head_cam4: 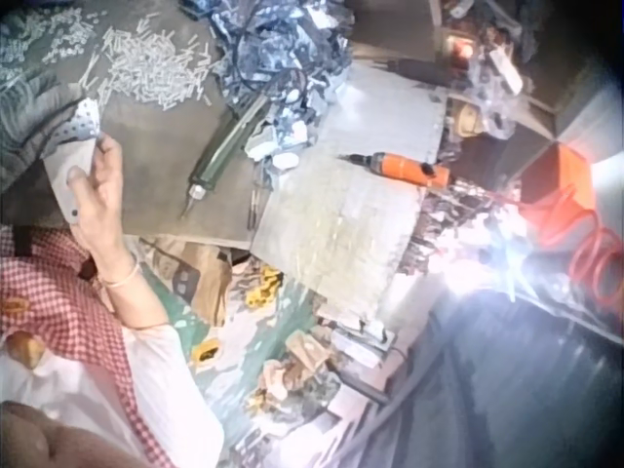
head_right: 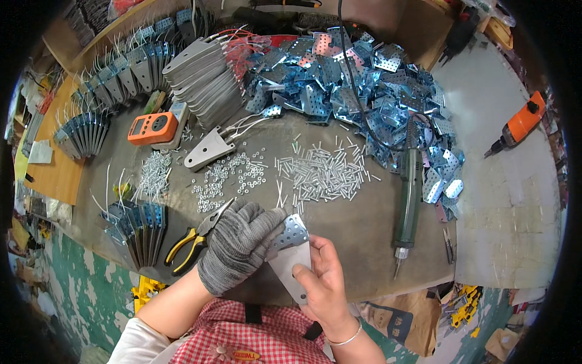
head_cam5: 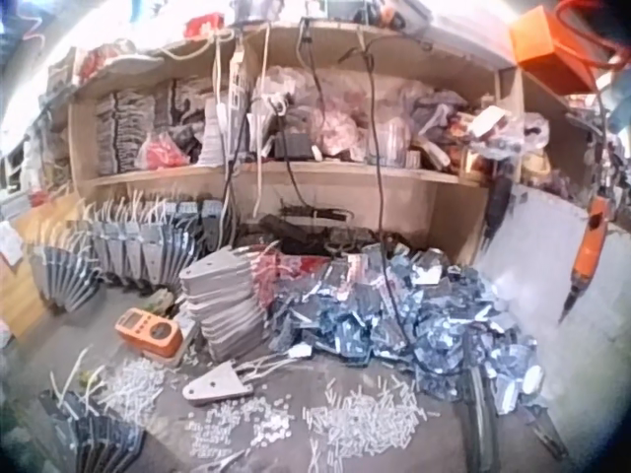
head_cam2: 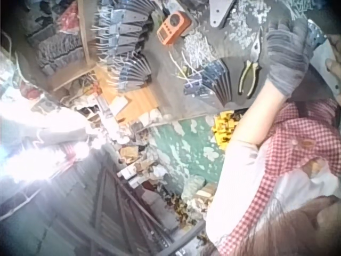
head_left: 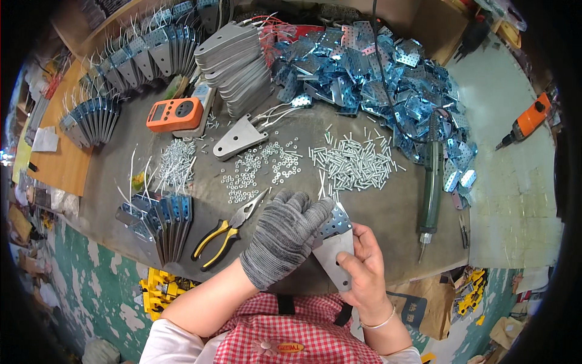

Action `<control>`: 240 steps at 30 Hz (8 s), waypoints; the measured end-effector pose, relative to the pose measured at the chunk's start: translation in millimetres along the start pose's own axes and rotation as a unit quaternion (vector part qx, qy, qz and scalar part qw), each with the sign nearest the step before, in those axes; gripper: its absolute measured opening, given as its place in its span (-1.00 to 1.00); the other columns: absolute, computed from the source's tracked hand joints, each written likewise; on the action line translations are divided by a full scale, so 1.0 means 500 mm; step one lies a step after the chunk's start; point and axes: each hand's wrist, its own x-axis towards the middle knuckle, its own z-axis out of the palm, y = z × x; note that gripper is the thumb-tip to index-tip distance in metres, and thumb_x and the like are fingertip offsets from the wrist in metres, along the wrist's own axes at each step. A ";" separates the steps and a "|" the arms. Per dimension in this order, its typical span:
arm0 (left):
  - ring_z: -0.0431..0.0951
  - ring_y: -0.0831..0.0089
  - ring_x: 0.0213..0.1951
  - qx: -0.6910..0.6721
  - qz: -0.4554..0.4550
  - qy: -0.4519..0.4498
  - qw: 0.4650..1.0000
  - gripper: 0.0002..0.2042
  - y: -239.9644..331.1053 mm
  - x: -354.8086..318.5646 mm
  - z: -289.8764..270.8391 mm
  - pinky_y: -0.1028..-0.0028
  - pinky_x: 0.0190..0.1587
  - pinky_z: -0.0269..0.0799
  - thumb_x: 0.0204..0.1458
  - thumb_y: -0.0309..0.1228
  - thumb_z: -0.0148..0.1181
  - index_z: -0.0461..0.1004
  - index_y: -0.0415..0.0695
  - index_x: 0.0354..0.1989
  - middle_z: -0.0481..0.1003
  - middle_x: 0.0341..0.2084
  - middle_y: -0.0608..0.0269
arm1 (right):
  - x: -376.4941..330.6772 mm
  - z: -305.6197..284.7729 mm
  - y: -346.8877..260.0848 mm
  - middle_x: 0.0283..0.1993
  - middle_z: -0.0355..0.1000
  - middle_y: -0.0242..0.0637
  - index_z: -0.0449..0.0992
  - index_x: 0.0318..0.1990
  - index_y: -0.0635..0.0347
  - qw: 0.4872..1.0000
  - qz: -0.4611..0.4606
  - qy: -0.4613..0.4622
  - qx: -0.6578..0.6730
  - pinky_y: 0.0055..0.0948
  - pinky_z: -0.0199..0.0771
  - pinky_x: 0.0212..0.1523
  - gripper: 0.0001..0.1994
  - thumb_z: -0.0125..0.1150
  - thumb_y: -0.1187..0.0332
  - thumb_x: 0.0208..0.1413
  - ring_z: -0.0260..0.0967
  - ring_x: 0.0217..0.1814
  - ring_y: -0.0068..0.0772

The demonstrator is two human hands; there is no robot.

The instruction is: The person assembles metal components by attaching wires and metal plates using an electric screwdriver to secure screws and washers.

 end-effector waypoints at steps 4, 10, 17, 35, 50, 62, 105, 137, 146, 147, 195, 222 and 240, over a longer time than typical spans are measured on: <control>0.46 0.06 -0.23 0.011 0.016 -0.022 1.000 -0.47 -0.010 0.004 -0.004 0.15 -0.15 0.41 -0.18 -0.38 0.35 0.47 -0.10 0.08 0.45 -0.31 0.06 | 0.005 -0.004 0.009 0.14 0.37 -0.04 0.14 0.24 0.39 0.999 -0.001 -0.012 0.033 -0.32 0.38 0.18 -0.49 0.02 0.67 0.10 0.36 0.15 -0.35; 0.49 0.08 -0.22 -0.002 0.012 -0.003 1.000 -0.52 -0.016 0.015 -0.025 0.17 -0.13 0.44 -0.13 -0.35 0.30 0.48 -0.09 0.06 0.47 -0.34 0.10 | 0.019 0.001 0.015 0.13 0.37 -0.05 0.14 0.24 0.37 0.998 -0.004 -0.029 0.058 -0.30 0.40 0.16 -0.50 0.02 0.67 0.11 0.36 0.14 -0.34; 0.50 0.12 -0.34 0.101 0.051 0.042 0.993 -0.50 -0.010 0.019 -0.036 0.10 -0.13 0.41 -0.21 -0.37 0.34 0.50 -0.12 0.02 0.45 -0.43 0.16 | 0.023 0.005 0.006 0.10 0.41 -0.02 0.16 0.21 0.40 0.999 0.018 -0.027 0.044 -0.19 0.43 0.22 -0.47 0.09 0.58 0.04 0.42 0.16 -0.21; 0.40 -0.01 0.19 0.267 -0.042 -0.060 0.961 -0.59 -0.105 0.040 0.029 0.21 0.26 0.33 0.12 -0.43 0.00 0.41 -0.26 0.16 0.38 0.20 -0.08 | 0.031 -0.031 -0.026 0.11 0.40 -0.03 0.19 0.21 0.41 0.989 -0.116 0.088 0.005 -0.16 0.44 0.23 -0.45 0.11 0.53 0.00 0.43 0.14 -0.15; 0.50 0.02 -0.07 0.194 -0.089 -0.053 0.976 -0.79 -0.088 0.077 0.005 0.14 0.00 0.45 0.04 -0.34 0.21 0.51 -0.19 -0.21 0.50 -0.15 -0.05 | 0.001 -0.028 -0.015 0.11 0.39 -0.05 0.17 0.22 0.34 0.991 -0.118 0.067 0.001 -0.20 0.45 0.21 -0.45 0.10 0.56 0.02 0.43 0.13 -0.19; 0.49 0.55 -0.31 -0.412 -0.215 0.073 0.883 -0.78 0.050 -0.036 0.001 0.50 -0.27 0.46 -0.02 -0.54 0.32 0.51 -0.19 -0.17 0.52 -0.32 0.30 | -0.004 0.015 0.077 0.18 0.25 0.19 0.12 0.24 0.38 0.840 -0.247 0.043 -0.481 -0.10 0.31 0.24 -0.42 0.11 0.68 0.02 0.30 0.23 0.20; 0.56 0.21 -0.31 -0.160 -0.019 0.055 0.985 -0.62 0.030 -0.050 -0.025 0.34 -0.28 0.50 -0.10 -0.56 0.32 0.62 -0.04 -0.03 0.53 -0.37 0.19 | 0.125 -0.130 -0.102 -0.46 0.31 -0.42 0.46 -0.17 0.13 0.920 -0.128 0.067 0.363 -0.28 0.30 -0.14 -0.73 0.19 0.43 -0.12 0.24 -0.39 -0.45; 0.53 0.12 -0.28 -0.104 0.054 0.052 0.992 -0.56 0.031 -0.062 -0.012 0.28 -0.24 0.51 -0.01 -0.51 0.21 0.43 -0.32 0.10 0.49 -0.23 0.03 | 0.128 -0.132 -0.078 -0.47 0.27 -0.48 0.49 -0.12 0.10 0.913 -0.137 0.032 0.383 -0.36 0.30 -0.17 -0.69 0.22 0.39 -0.11 0.21 -0.41 -0.49; 0.54 0.56 -0.35 -0.648 -0.412 0.073 0.636 -0.19 0.023 -0.053 -0.081 0.56 -0.37 0.51 -0.06 -0.43 0.50 0.09 -0.29 0.32 0.51 -0.26 0.16 | 0.132 -0.090 -0.057 -0.47 0.27 -0.47 0.50 -0.08 0.11 0.924 -0.103 0.024 0.368 -0.32 0.31 -0.14 -0.67 0.24 0.38 -0.08 0.22 -0.41 -0.49; 0.54 0.56 -0.35 -0.649 -0.414 0.070 0.634 -0.19 0.017 -0.073 -0.095 0.56 -0.37 0.51 -0.06 -0.43 0.50 0.09 -0.29 0.32 0.51 -0.26 0.16 | 0.128 -0.102 -0.060 -0.47 0.27 -0.47 0.50 -0.08 0.11 0.922 -0.107 0.027 0.372 -0.32 0.31 -0.14 -0.67 0.24 0.37 -0.08 0.22 -0.40 -0.49; 0.48 0.68 -0.34 -0.487 -0.217 0.045 0.845 -0.86 0.038 -0.135 0.027 0.58 -0.26 0.45 0.23 -0.44 0.18 0.45 -0.20 -0.10 0.52 -0.34 0.37 | 0.057 -0.095 -0.056 -0.48 0.30 -0.47 0.48 -0.14 0.10 0.914 -0.168 0.089 0.357 -0.39 0.31 -0.19 -0.72 0.20 0.41 -0.09 0.22 -0.44 -0.52; 0.52 0.56 -0.45 -0.383 -0.165 0.099 0.903 -0.82 0.041 -0.136 0.011 0.54 -0.36 0.46 0.04 -0.54 0.34 0.61 -0.16 -0.16 0.56 -0.41 0.29 | 0.072 -0.110 -0.056 -0.44 0.28 -0.45 0.48 -0.10 0.20 0.920 -0.143 0.029 0.364 -0.37 0.38 -0.14 -0.73 0.22 0.44 -0.02 0.22 -0.39 -0.52; 0.64 0.48 -0.39 -0.355 -0.192 0.061 0.913 -0.80 0.044 -0.142 -0.004 0.50 -0.28 0.55 0.07 -0.51 0.33 0.61 -0.22 -0.11 0.62 -0.39 0.19 | 0.078 -0.108 -0.054 -0.46 0.34 -0.44 0.51 -0.10 0.12 0.918 -0.124 0.055 0.373 -0.36 0.33 -0.17 -0.71 0.20 0.39 -0.04 0.26 -0.42 -0.49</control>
